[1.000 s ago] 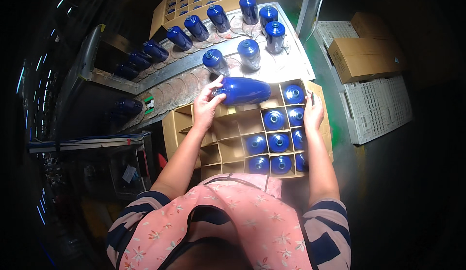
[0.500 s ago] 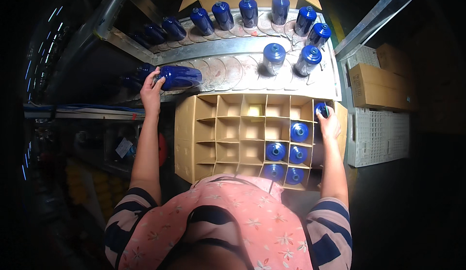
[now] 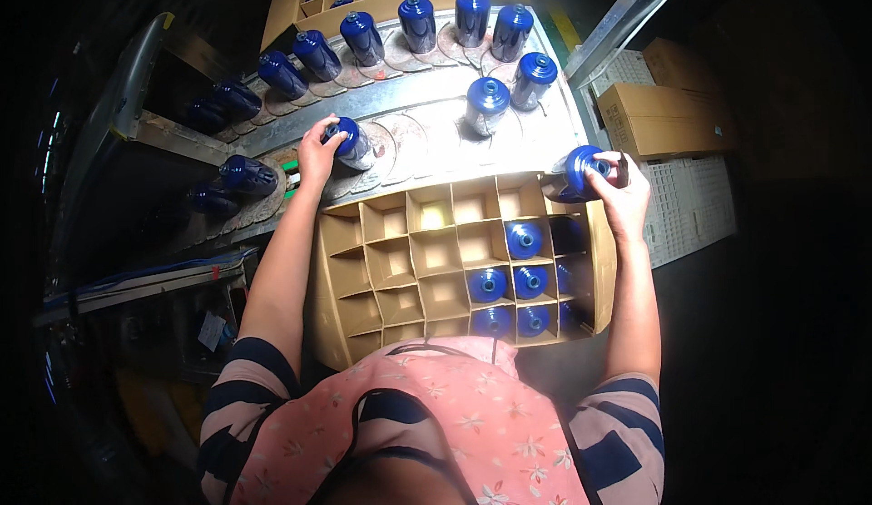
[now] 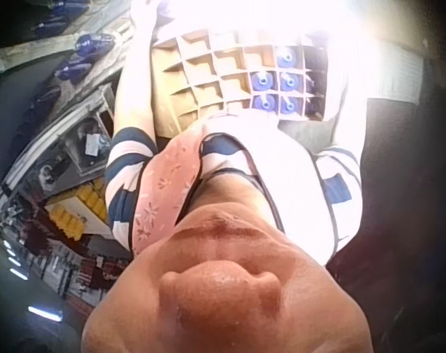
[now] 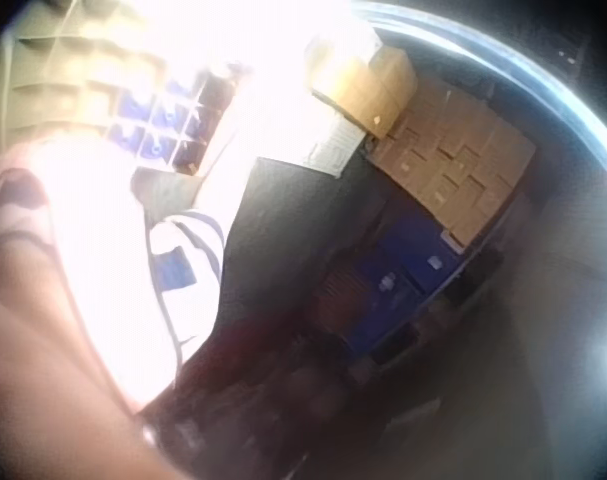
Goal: The person is packing blue bottles into a cardboard box. They pick up the bottles from a conveyor belt and place them into the box one by one.
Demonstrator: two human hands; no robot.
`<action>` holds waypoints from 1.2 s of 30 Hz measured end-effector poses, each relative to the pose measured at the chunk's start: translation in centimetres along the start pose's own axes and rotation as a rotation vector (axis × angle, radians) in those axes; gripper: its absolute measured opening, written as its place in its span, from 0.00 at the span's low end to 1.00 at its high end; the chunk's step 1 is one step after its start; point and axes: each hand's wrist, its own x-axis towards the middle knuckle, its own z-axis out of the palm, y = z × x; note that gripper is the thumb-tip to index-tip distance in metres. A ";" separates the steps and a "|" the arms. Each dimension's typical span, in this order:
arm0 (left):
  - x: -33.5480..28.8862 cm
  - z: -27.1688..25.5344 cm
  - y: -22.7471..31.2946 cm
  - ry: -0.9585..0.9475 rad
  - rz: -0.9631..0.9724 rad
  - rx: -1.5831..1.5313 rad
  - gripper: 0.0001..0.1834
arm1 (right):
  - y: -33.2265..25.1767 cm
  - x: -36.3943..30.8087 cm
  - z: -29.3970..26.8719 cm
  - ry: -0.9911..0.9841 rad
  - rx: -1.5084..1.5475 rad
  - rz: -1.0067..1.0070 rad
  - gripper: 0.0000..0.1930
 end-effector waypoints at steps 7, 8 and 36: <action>-0.1 4.1 2.0 0.037 0.033 -0.071 0.21 | -4.1 6.9 6.5 -0.149 0.056 -0.219 0.14; -0.1 4.5 2.1 0.033 0.011 -0.115 0.21 | -3.7 7.7 8.8 -0.201 0.160 -0.201 0.15; -0.3 13.9 12.1 0.023 0.173 -0.049 0.27 | 11.3 -8.5 -0.6 -0.340 -0.201 0.327 0.20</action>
